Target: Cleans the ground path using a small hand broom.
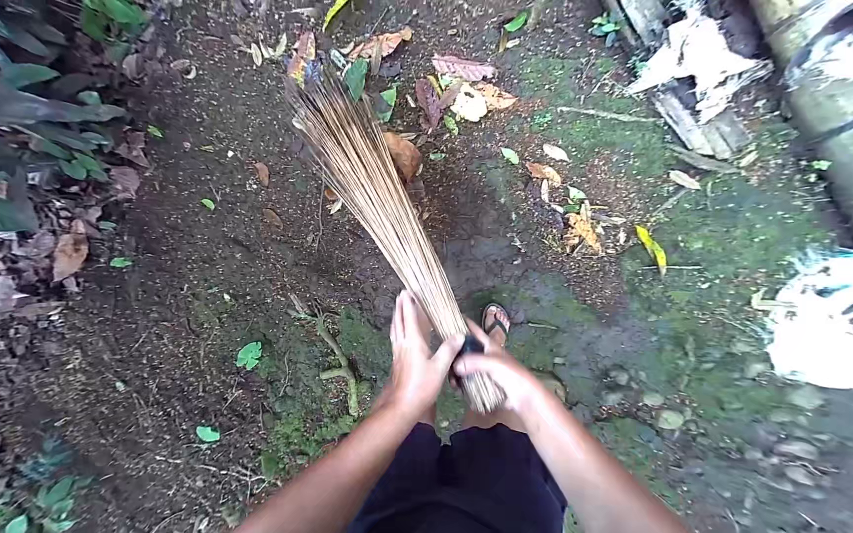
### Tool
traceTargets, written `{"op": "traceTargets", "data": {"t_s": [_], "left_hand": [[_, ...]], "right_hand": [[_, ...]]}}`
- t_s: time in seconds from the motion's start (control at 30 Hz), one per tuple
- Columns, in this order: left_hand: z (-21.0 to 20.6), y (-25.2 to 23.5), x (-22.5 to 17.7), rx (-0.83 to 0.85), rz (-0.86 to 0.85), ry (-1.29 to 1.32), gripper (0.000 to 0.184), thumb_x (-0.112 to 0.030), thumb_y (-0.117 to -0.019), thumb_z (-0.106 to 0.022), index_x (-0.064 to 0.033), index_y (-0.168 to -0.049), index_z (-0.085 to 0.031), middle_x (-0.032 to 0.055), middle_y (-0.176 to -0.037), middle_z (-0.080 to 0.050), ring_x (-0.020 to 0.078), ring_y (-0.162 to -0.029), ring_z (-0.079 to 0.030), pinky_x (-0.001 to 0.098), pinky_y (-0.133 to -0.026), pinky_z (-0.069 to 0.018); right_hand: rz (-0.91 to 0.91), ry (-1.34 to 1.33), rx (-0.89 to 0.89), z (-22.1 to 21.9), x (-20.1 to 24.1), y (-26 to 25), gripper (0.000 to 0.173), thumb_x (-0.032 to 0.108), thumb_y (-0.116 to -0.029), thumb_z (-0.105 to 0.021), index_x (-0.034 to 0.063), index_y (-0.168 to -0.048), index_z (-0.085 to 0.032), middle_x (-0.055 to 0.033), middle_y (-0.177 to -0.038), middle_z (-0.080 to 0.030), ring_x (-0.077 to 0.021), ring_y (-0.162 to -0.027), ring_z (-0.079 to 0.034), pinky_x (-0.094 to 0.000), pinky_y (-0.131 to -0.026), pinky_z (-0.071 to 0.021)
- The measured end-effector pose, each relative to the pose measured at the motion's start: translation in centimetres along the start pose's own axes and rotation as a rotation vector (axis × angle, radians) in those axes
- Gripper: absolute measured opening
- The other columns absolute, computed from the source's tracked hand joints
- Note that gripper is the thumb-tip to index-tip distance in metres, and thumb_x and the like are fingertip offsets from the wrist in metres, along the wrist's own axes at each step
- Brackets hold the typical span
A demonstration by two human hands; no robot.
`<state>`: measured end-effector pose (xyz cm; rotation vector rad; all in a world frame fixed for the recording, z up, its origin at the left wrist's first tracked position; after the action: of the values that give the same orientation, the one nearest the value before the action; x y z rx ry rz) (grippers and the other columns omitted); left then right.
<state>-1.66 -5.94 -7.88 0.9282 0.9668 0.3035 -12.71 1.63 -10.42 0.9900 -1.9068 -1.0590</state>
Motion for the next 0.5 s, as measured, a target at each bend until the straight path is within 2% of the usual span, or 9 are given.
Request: {"op": "traceTargets", "data": {"t_s": [0.03, 0.07, 0.1, 0.13, 0.17, 0.23, 0.33, 0.4, 0.5], "left_hand": [[-1.6, 1.4, 2.1, 0.102, 0.175, 0.198, 0.108, -0.038, -0.0898, -0.075, -0.0082, -0.165, -0.004, 0.0160, -0.166, -0.025, 0.0232, -0.150, -0.033, 0.0428, -0.121, -0.0343], [-3.7, 3.7, 3.3, 0.212, 0.349, 0.358, 0.095, -0.035, -0.0922, -0.074, -0.0118, -0.163, -0.015, 0.0099, -0.154, -0.045, 0.0151, -0.135, -0.051, 0.0362, -0.108, -0.0483], [-6.1, 6.2, 3.8, 0.322, 0.510, 0.479, 0.067, -0.035, -0.0942, -0.071, -0.0115, -0.149, -0.039, 0.0064, -0.123, -0.065, 0.0122, -0.104, -0.066, 0.0329, -0.083, -0.0575], [-8.5, 8.4, 4.0, 0.456, 0.636, 0.574, 0.045, -0.034, -0.0962, -0.069, -0.0104, -0.131, -0.054, 0.0067, -0.100, -0.071, 0.0137, -0.081, -0.070, 0.0317, -0.065, -0.0583], [-10.6, 10.0, 4.1, 0.593, 0.728, 0.649, 0.034, -0.032, -0.0973, -0.066, -0.0090, -0.122, -0.059, 0.0081, -0.090, -0.071, 0.0166, -0.075, -0.070, 0.0333, -0.061, -0.0579], [-13.0, 11.4, 5.2, 0.700, 0.866, 0.720, 0.020, -0.023, -0.0957, -0.064, -0.0090, -0.110, -0.062, 0.0071, -0.088, -0.070, 0.0174, -0.079, -0.069, 0.0358, -0.071, -0.0585], [-11.8, 8.2, 8.0, 0.517, 0.951, 0.759, 0.010, -0.016, -0.0932, -0.065, -0.0075, -0.100, -0.066, 0.0074, -0.084, -0.069, 0.0176, -0.077, -0.068, 0.0374, -0.070, -0.0578], [-7.2, 3.1, 9.6, 0.271, 0.899, 0.831, 0.014, -0.014, -0.0944, -0.063, -0.0044, -0.104, -0.065, 0.0103, -0.083, -0.069, 0.0200, -0.074, -0.068, 0.0393, -0.067, -0.0575], [0.9, -5.3, 10.8, -0.040, 0.731, 0.961, 0.019, -0.020, -0.0991, -0.056, -0.0041, -0.108, -0.061, 0.0114, -0.083, -0.067, 0.0211, -0.072, -0.068, 0.0405, -0.064, -0.0587]], "right_hand": [[-0.008, -0.047, -0.027, -0.3, -1.1, 2.2, 0.114, 0.017, -0.0688, -0.080, 0.0184, -0.163, -0.015, -0.0139, -0.111, -0.065, -0.0249, -0.078, -0.068, -0.0423, -0.064, -0.0615], [-0.008, -0.092, -0.076, -0.6, -2.2, 4.4, 0.117, 0.017, -0.0682, -0.082, 0.0186, -0.163, -0.013, -0.0142, -0.108, -0.066, -0.0257, -0.074, -0.069, -0.0429, -0.062, -0.0620], [-0.009, -0.121, -0.146, -0.7, -3.4, 6.7, 0.115, 0.016, -0.0689, -0.082, 0.0174, -0.163, -0.015, -0.0142, -0.104, -0.067, -0.0259, -0.072, -0.069, -0.0431, -0.060, -0.0624], [-0.008, -0.144, -0.216, -0.6, -4.7, 8.7, 0.109, 0.014, -0.0702, -0.080, 0.0142, -0.160, -0.018, -0.0137, -0.098, -0.068, -0.0255, -0.069, -0.070, -0.0425, -0.059, -0.0624], [-0.009, -0.172, -0.284, -0.3, -5.9, 10.2, 0.101, 0.010, -0.0718, -0.079, 0.0101, -0.155, -0.021, -0.0150, -0.093, -0.068, -0.0266, -0.068, -0.070, -0.0434, -0.059, -0.0624], [-0.018, -0.183, -0.446, 0.8, -8.2, 11.5, 0.093, 0.006, -0.0703, -0.077, 0.0051, -0.149, -0.027, -0.0170, -0.095, -0.067, -0.0269, -0.072, -0.071, -0.0447, -0.062, -0.0629], [-0.021, -0.160, -0.538, 1.0, -9.3, 7.0, 0.080, 0.009, -0.0686, -0.076, 0.0023, -0.141, -0.042, -0.0165, -0.113, -0.067, -0.0247, -0.095, -0.070, -0.0443, -0.078, -0.0617], [-0.058, -0.060, -0.369, -1.3, -7.6, -0.2, 0.069, 0.008, -0.0764, -0.073, 0.0024, -0.140, -0.046, -0.0169, -0.115, -0.066, -0.0251, -0.100, -0.068, -0.0454, -0.084, -0.0594], [-0.071, 0.165, -0.003, -7.4, -2.1, -11.4, 0.069, 0.004, -0.0842, -0.068, 0.0039, -0.147, -0.041, -0.0178, -0.123, -0.063, -0.0245, -0.108, -0.065, -0.0452, -0.093, -0.0556]]}}
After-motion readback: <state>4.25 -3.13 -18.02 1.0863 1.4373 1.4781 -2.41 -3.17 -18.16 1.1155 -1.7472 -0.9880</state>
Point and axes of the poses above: each hand's wrist, its own y-axis away from the middle knuckle, its own z-axis out of the back of the hand, x = y × z, the point moved 10 cm from there along -y, towards the middle knuckle
